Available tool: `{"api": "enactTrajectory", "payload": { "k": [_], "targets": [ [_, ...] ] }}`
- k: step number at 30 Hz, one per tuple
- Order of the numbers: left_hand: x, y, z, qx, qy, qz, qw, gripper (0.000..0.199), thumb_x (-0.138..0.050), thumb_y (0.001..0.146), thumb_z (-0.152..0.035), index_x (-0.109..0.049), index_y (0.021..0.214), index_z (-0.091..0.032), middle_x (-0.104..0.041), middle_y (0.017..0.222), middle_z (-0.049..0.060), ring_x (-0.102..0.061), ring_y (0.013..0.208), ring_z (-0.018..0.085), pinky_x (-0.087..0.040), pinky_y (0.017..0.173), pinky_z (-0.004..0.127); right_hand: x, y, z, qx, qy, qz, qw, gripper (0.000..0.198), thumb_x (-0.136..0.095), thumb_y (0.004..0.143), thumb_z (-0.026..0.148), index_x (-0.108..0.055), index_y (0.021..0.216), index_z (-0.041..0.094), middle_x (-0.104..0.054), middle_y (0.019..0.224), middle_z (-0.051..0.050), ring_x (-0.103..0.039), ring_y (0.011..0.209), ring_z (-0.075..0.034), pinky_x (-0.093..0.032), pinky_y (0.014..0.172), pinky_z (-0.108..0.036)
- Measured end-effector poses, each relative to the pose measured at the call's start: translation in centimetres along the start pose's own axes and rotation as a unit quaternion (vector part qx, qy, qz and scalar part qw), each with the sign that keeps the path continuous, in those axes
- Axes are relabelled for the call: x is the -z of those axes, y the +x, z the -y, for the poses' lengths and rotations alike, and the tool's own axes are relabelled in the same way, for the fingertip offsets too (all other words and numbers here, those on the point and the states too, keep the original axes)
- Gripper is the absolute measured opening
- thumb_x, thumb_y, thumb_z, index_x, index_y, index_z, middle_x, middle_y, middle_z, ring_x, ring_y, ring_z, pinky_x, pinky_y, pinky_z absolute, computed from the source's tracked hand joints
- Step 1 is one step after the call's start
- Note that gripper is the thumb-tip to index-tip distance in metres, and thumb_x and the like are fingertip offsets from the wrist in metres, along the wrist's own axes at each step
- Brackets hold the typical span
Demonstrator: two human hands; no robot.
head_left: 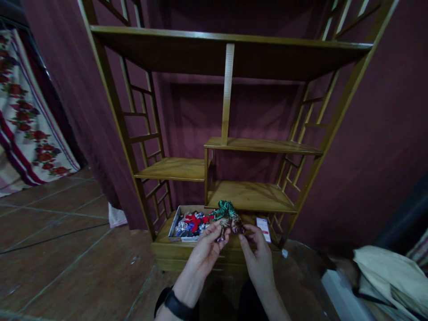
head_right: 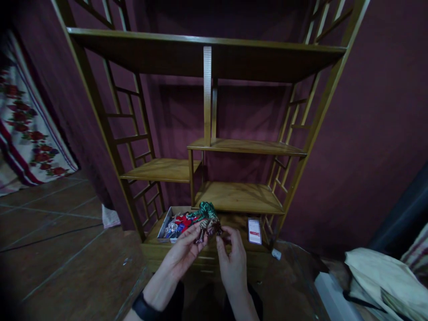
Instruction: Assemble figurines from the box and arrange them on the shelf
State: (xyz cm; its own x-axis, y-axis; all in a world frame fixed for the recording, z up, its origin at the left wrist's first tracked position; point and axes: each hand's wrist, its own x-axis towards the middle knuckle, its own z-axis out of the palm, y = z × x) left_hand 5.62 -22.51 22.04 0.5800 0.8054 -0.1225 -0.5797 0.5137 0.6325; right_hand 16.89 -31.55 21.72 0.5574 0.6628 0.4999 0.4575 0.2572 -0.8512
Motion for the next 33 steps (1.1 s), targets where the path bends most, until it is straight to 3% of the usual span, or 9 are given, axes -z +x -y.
{"api": "enactTrajectory", "payload": {
  "k": [5,12,17,25,33],
  "targets": [
    [-1.1,-0.2,-0.5,-0.047,0.038,-0.019,0.998,0.032,-0.071,0.063,-0.01,-0.064,0.094,-0.014,-0.066,0.093,0.008,-0.064,0.084,0.017,-0.051,0.073,0.025,0.3,0.8,-0.4,-0.006,0.016,0.002,1.0,0.034,-0.056,0.077,0.032,-0.055,0.109,0.023,-0.06,0.105,-0.007,-0.059,0.087,-0.019,-0.048,0.078,-0.034],
    [-3.1,-0.2,-0.7,-0.14,0.111,0.001,0.984,0.034,-0.073,0.061,-0.018,-0.063,0.093,-0.015,-0.065,0.1,0.007,-0.064,0.084,0.017,-0.049,0.078,0.027,0.7,1.4,-0.1,-0.014,0.022,-0.008,1.0,0.039,-0.056,0.077,0.032,-0.053,0.115,0.023,-0.059,0.109,-0.008,-0.059,0.09,-0.02,-0.047,0.084,-0.036],
    [-5.0,-0.5,-0.9,-0.182,0.175,0.004,0.968,0.029,-0.073,0.061,-0.019,-0.062,0.087,-0.015,-0.067,0.095,0.006,-0.063,0.081,0.015,-0.047,0.082,0.027,1.2,2.3,-0.5,-0.037,0.097,-0.02,0.994,0.04,-0.056,0.078,0.036,-0.054,0.115,0.022,-0.059,0.115,-0.007,-0.053,0.106,-0.024,-0.043,0.091,-0.042],
    [-6.4,0.0,-1.0,-0.21,0.201,0.027,0.956,0.035,-0.075,0.057,-0.018,-0.059,0.088,-0.016,-0.067,0.085,0.005,-0.062,0.082,0.016,-0.046,0.079,0.027,1.8,4.0,0.1,-0.073,0.215,-0.015,0.974,0.038,-0.063,0.072,0.036,-0.059,0.107,0.022,-0.066,0.101,-0.005,-0.061,0.09,-0.021,-0.05,0.082,-0.04],
    [-8.5,1.3,-2.6,-0.25,0.261,0.059,0.931,0.026,-0.075,0.056,-0.022,-0.063,0.079,-0.015,-0.066,0.076,0.003,-0.059,0.074,0.015,-0.046,0.069,0.023,3.3,6.7,2.1,-0.042,0.255,-0.022,0.966,0.037,-0.067,0.067,0.033,-0.058,0.1,0.019,-0.067,0.099,-0.006,-0.062,0.092,-0.022,-0.048,0.085,-0.04]
  ]
}}
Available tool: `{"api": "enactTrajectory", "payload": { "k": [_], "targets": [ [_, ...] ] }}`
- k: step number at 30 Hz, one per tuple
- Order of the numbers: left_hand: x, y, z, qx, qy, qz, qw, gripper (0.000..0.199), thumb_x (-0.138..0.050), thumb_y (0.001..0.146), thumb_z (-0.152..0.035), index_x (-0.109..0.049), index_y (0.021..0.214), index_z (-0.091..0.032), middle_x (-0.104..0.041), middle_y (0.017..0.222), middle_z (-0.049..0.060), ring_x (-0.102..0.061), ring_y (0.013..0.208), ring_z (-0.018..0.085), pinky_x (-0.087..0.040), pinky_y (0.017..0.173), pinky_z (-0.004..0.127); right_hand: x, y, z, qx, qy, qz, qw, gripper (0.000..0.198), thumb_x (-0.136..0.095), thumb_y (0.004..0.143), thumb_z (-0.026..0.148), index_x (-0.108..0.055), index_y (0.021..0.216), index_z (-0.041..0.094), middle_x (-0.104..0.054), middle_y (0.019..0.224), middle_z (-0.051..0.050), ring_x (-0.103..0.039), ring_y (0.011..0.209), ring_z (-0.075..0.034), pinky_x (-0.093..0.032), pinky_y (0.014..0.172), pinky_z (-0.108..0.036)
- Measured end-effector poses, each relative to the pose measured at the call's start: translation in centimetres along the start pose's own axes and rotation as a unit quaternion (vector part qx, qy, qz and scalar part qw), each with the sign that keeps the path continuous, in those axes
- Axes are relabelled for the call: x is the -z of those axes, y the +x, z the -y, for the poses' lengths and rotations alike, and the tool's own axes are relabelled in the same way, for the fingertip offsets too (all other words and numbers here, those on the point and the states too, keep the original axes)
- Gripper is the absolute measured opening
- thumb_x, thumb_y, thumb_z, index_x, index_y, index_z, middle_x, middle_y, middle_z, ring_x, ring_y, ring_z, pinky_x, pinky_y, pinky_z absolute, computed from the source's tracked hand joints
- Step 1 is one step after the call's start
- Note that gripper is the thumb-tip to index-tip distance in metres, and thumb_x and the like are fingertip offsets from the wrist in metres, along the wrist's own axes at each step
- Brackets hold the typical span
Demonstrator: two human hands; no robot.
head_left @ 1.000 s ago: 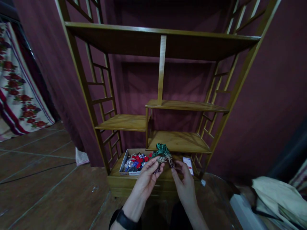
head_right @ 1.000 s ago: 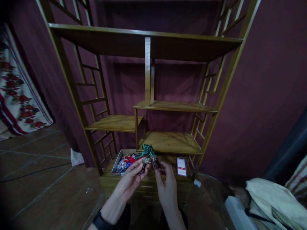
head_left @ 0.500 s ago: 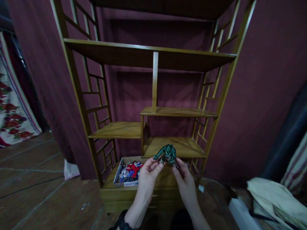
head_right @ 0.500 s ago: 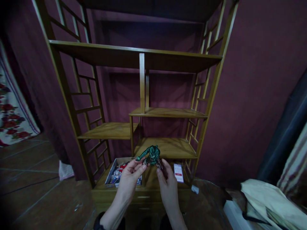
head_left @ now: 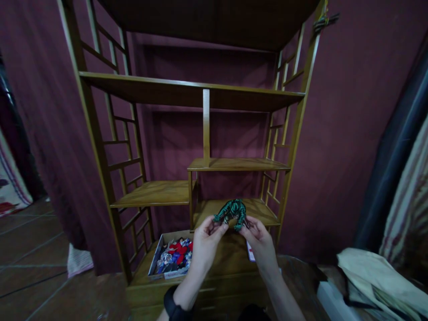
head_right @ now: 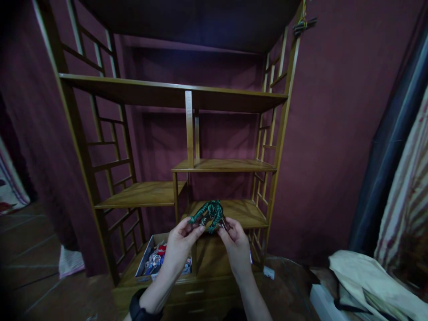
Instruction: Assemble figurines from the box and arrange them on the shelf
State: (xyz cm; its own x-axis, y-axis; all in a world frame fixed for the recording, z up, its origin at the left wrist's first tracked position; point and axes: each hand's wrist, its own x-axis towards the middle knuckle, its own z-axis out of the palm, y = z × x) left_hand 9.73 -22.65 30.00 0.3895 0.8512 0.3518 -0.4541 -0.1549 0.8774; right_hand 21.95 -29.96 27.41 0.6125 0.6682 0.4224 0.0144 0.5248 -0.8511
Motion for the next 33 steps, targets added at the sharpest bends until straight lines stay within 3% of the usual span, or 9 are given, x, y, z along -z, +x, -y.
{"api": "enactTrajectory", "payload": {
  "k": [7,11,20,27,33],
  "targets": [
    [-1.8,1.8,-2.4,-0.034,0.013,0.013,0.999,0.035,-0.074,0.057,-0.023,-0.065,0.09,-0.015,-0.066,0.08,0.004,-0.057,0.069,0.013,-0.045,0.064,0.022,0.2,2.5,2.1,0.017,0.021,0.0,1.0,0.035,-0.07,0.065,0.033,-0.057,0.094,0.02,-0.065,0.093,-0.005,-0.062,0.085,-0.019,-0.054,0.075,-0.038],
    [-2.6,2.8,-3.8,-0.039,0.001,0.006,0.999,0.033,-0.076,0.054,-0.022,-0.066,0.084,-0.014,-0.067,0.079,0.005,-0.057,0.068,0.012,-0.044,0.065,0.022,0.2,3.1,3.2,0.027,0.031,0.015,0.999,0.033,-0.07,0.065,0.034,-0.058,0.093,0.02,-0.064,0.094,-0.004,-0.061,0.083,-0.018,-0.054,0.076,-0.038],
    [-4.5,3.2,-6.1,-0.071,0.037,0.041,0.996,0.033,-0.075,0.055,-0.022,-0.068,0.086,-0.013,-0.067,0.078,0.006,-0.059,0.071,0.014,-0.046,0.07,0.024,0.2,3.5,4.7,-0.04,0.099,0.043,0.993,0.028,-0.071,0.064,0.032,-0.061,0.087,0.019,-0.064,0.092,-0.003,-0.064,0.077,-0.017,-0.052,0.081,-0.041],
    [-4.3,2.7,-5.6,-0.052,0.036,0.048,0.997,0.032,-0.075,0.055,-0.023,-0.07,0.086,-0.014,-0.069,0.083,0.007,-0.061,0.077,0.017,-0.047,0.074,0.028,0.8,3.2,3.8,-0.059,0.109,0.044,0.991,0.029,-0.072,0.062,0.027,-0.06,0.087,0.02,-0.065,0.09,-0.001,-0.063,0.082,-0.017,-0.051,0.084,-0.039],
    [-1.4,1.6,-2.7,0.013,0.014,0.039,0.999,0.038,-0.076,0.054,-0.025,-0.069,0.09,-0.012,-0.069,0.081,0.007,-0.06,0.073,0.016,-0.046,0.072,0.027,0.6,1.4,1.4,-0.111,0.122,0.049,0.985,0.032,-0.073,0.06,0.024,-0.059,0.088,0.02,-0.064,0.089,-0.001,-0.063,0.08,-0.016,-0.05,0.084,-0.039]
  ]
}}
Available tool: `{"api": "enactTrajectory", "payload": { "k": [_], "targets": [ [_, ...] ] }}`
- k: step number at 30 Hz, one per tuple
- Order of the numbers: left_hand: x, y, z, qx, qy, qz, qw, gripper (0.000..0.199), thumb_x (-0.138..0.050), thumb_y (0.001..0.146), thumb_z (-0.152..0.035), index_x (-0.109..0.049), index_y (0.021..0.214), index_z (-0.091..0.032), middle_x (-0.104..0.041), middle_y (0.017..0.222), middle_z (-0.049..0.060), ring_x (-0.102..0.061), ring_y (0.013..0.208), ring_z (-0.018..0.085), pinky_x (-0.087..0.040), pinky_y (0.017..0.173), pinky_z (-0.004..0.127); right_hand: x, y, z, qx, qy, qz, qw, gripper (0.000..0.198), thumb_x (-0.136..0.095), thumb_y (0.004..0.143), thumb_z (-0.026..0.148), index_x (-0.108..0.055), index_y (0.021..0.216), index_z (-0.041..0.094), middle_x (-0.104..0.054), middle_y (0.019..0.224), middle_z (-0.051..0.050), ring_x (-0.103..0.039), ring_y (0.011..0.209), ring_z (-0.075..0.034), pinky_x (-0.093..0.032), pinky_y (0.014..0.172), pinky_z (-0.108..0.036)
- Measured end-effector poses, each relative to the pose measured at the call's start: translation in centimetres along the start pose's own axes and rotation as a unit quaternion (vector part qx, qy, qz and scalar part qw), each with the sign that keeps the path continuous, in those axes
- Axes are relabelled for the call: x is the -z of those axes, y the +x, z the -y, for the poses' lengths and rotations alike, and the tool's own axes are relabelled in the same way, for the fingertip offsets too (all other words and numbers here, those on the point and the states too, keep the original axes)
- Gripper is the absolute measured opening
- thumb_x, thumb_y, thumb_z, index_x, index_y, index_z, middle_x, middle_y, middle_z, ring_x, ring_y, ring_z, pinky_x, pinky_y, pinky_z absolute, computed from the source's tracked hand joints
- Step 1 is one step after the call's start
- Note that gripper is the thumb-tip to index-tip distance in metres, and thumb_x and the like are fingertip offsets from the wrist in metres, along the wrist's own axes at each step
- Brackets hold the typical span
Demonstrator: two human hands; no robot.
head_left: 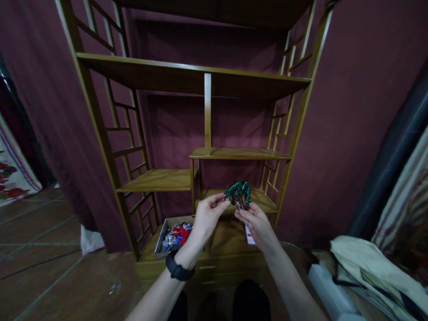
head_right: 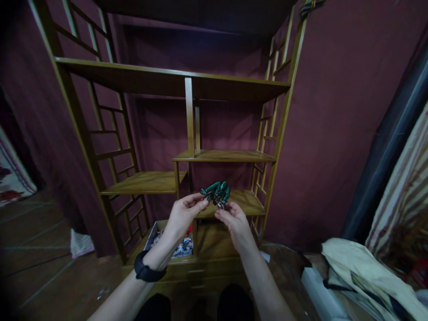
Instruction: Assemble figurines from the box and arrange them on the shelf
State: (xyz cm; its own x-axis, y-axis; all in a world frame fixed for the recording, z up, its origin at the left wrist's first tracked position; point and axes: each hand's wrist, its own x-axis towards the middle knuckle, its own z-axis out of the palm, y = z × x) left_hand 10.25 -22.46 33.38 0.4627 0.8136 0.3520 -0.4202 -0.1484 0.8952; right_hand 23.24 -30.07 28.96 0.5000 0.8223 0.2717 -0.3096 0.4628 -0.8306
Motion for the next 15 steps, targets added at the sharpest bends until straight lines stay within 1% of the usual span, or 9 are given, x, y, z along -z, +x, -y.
{"api": "enactTrajectory", "payload": {
  "k": [3,7,9,11,13,15],
  "targets": [
    [2.2,-1.2,2.6,0.03,-0.001,-0.008,1.0,0.037,-0.075,0.056,-0.027,-0.069,0.089,-0.011,-0.068,0.083,0.007,-0.06,0.073,0.016,-0.047,0.071,0.027,0.2,-0.9,-2.7,-0.029,-0.005,-0.014,0.999,0.032,-0.073,0.06,0.024,-0.059,0.089,0.019,-0.064,0.089,-0.002,-0.062,0.081,-0.016,-0.05,0.083,-0.038],
    [5.5,-3.2,6.5,0.072,0.048,-0.036,0.996,0.037,-0.075,0.054,-0.029,-0.069,0.086,-0.011,-0.068,0.078,0.006,-0.059,0.069,0.016,-0.047,0.066,0.027,0.8,-2.4,-7.5,-0.068,-0.016,-0.023,0.997,0.034,-0.075,0.058,0.026,-0.061,0.089,0.019,-0.064,0.089,-0.002,-0.061,0.08,-0.016,-0.05,0.079,-0.034],
    [7.1,-4.3,8.4,0.076,0.076,-0.053,0.993,0.037,-0.075,0.053,-0.029,-0.069,0.086,-0.013,-0.067,0.076,0.005,-0.058,0.065,0.015,-0.046,0.063,0.026,1.3,-3.3,-10.1,-0.087,-0.013,-0.025,0.996,0.034,-0.075,0.057,0.028,-0.061,0.087,0.019,-0.064,0.088,-0.002,-0.06,0.079,-0.016,-0.051,0.078,-0.034],
    [8.3,-5.5,10.1,0.075,0.11,-0.07,0.989,0.032,-0.074,0.053,-0.029,-0.068,0.08,-0.013,-0.066,0.071,0.003,-0.057,0.062,0.013,-0.045,0.061,0.025,1.9,-4.1,-12.4,-0.104,-0.01,-0.03,0.994,0.033,-0.076,0.056,0.028,-0.061,0.084,0.019,-0.063,0.087,-0.001,-0.06,0.079,-0.016,-0.051,0.077,-0.034],
    [9.1,-6.6,11.6,0.074,0.147,-0.076,0.983,0.028,-0.073,0.053,-0.029,-0.067,0.075,-0.013,-0.064,0.068,0.001,-0.056,0.061,0.013,-0.045,0.061,0.025,2.3,-4.9,-14.3,-0.124,-0.011,-0.043,0.991,0.034,-0.077,0.054,0.028,-0.06,0.082,0.019,-0.063,0.084,-0.001,-0.06,0.077,-0.016,-0.052,0.075,-0.035],
    [9.6,-7.6,12.7,0.07,0.178,-0.08,0.978,0.029,-0.072,0.055,-0.029,-0.066,0.078,-0.013,-0.063,0.067,0.001,-0.056,0.062,0.014,-0.045,0.062,0.025,2.7,-5.5,-15.5,-0.135,-0.011,-0.063,0.989,0.037,-0.078,0.051,0.027,-0.059,0.082,0.019,-0.062,0.081,0.0,-0.06,0.075,-0.016,-0.052,0.072,-0.035]
  ]
}}
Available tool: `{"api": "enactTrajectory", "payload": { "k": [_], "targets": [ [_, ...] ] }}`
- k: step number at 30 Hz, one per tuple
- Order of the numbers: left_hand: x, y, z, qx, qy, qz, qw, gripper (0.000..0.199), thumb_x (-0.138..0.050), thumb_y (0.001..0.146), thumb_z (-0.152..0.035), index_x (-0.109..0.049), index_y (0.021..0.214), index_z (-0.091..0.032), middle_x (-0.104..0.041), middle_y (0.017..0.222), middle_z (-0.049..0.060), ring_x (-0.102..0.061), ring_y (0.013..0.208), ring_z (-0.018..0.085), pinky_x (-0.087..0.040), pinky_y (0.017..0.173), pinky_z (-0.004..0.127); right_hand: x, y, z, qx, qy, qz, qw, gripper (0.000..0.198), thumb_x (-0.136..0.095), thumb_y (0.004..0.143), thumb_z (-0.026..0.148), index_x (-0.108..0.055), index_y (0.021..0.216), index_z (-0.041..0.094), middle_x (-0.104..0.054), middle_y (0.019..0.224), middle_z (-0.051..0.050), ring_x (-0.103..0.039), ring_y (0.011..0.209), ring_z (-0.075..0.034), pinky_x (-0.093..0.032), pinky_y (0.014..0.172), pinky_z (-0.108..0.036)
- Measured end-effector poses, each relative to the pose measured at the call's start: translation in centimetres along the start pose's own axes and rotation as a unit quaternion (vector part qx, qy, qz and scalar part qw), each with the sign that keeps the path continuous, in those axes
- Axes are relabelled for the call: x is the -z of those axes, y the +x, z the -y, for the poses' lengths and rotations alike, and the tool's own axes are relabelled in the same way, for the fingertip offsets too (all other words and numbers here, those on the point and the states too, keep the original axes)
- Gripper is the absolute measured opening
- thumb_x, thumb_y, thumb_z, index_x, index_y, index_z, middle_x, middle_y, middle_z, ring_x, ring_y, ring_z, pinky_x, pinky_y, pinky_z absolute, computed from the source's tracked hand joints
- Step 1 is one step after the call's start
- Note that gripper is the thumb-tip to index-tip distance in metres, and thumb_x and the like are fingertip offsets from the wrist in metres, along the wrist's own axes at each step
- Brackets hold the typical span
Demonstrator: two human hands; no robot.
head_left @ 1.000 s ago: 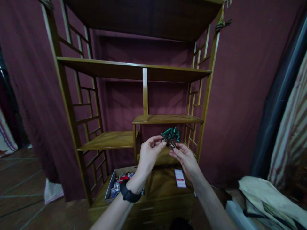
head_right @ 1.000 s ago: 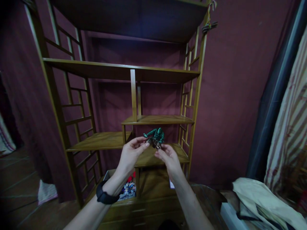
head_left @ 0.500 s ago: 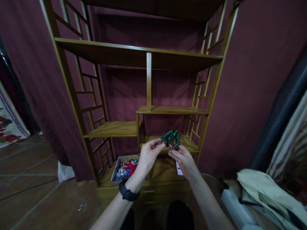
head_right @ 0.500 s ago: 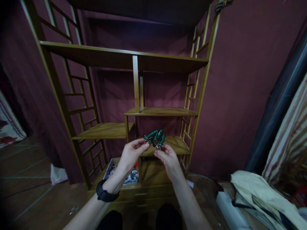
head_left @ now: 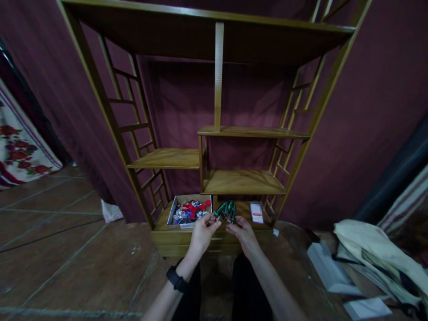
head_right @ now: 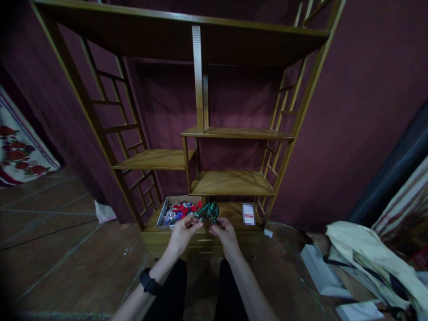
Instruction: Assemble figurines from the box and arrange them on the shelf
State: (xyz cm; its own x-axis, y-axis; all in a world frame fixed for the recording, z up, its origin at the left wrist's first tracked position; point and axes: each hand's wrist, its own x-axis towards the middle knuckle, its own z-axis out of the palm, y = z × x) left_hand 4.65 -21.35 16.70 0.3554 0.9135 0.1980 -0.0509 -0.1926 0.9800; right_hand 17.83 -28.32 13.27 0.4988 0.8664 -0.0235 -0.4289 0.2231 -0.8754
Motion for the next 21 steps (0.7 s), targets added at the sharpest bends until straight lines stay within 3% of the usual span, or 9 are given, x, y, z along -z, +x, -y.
{"api": "enactTrajectory", "payload": {
  "k": [6,9,13,17,21],
  "targets": [
    [0.0,-1.7,2.2,-0.061,0.121,0.045,0.99,0.034,-0.061,0.068,-0.026,-0.062,0.1,-0.017,-0.066,0.08,0.003,-0.059,0.071,0.016,-0.046,0.069,0.027,0.7,-0.5,-1.5,0.002,-0.039,-0.019,0.999,0.033,-0.076,0.053,0.029,-0.06,0.08,0.017,-0.062,0.086,-0.003,-0.059,0.076,-0.016,-0.053,0.069,-0.034],
    [0.3,-2.0,2.6,-0.07,0.199,0.052,0.976,0.028,-0.056,0.072,-0.025,-0.061,0.099,-0.018,-0.067,0.084,0.004,-0.061,0.076,0.017,-0.046,0.072,0.029,1.0,-0.3,-2.2,0.0,-0.059,-0.019,0.998,0.035,-0.075,0.053,0.029,-0.061,0.083,0.018,-0.062,0.088,-0.003,-0.058,0.077,-0.016,-0.053,0.067,-0.033],
    [0.9,-2.0,3.5,-0.065,0.318,0.049,0.945,0.015,-0.052,0.075,-0.026,-0.061,0.084,-0.018,-0.066,0.079,0.005,-0.061,0.075,0.019,-0.045,0.068,0.029,1.3,0.2,-3.7,0.002,-0.095,-0.013,0.995,0.028,-0.071,0.055,0.027,-0.061,0.08,0.018,-0.06,0.079,0.0,-0.057,0.073,-0.015,-0.052,0.063,-0.029],
    [1.2,-2.0,5.3,-0.092,0.386,0.058,0.916,0.016,-0.046,0.081,-0.027,-0.059,0.088,-0.019,-0.065,0.086,0.006,-0.061,0.082,0.019,-0.045,0.07,0.027,1.9,0.7,-5.6,0.011,-0.1,-0.03,0.994,0.022,-0.067,0.057,0.025,-0.057,0.076,0.019,-0.057,0.075,0.002,-0.056,0.071,-0.013,-0.052,0.06,-0.026],
    [0.6,-1.7,6.7,-0.173,0.486,0.073,0.854,0.019,-0.04,0.086,-0.026,-0.057,0.085,-0.018,-0.063,0.085,0.006,-0.059,0.081,0.019,-0.044,0.072,0.029,3.2,1.5,-7.3,-0.011,-0.09,-0.044,0.995,0.025,-0.069,0.057,0.026,-0.057,0.077,0.019,-0.058,0.078,0.001,-0.056,0.07,-0.013,-0.053,0.06,-0.028]
  ]
}}
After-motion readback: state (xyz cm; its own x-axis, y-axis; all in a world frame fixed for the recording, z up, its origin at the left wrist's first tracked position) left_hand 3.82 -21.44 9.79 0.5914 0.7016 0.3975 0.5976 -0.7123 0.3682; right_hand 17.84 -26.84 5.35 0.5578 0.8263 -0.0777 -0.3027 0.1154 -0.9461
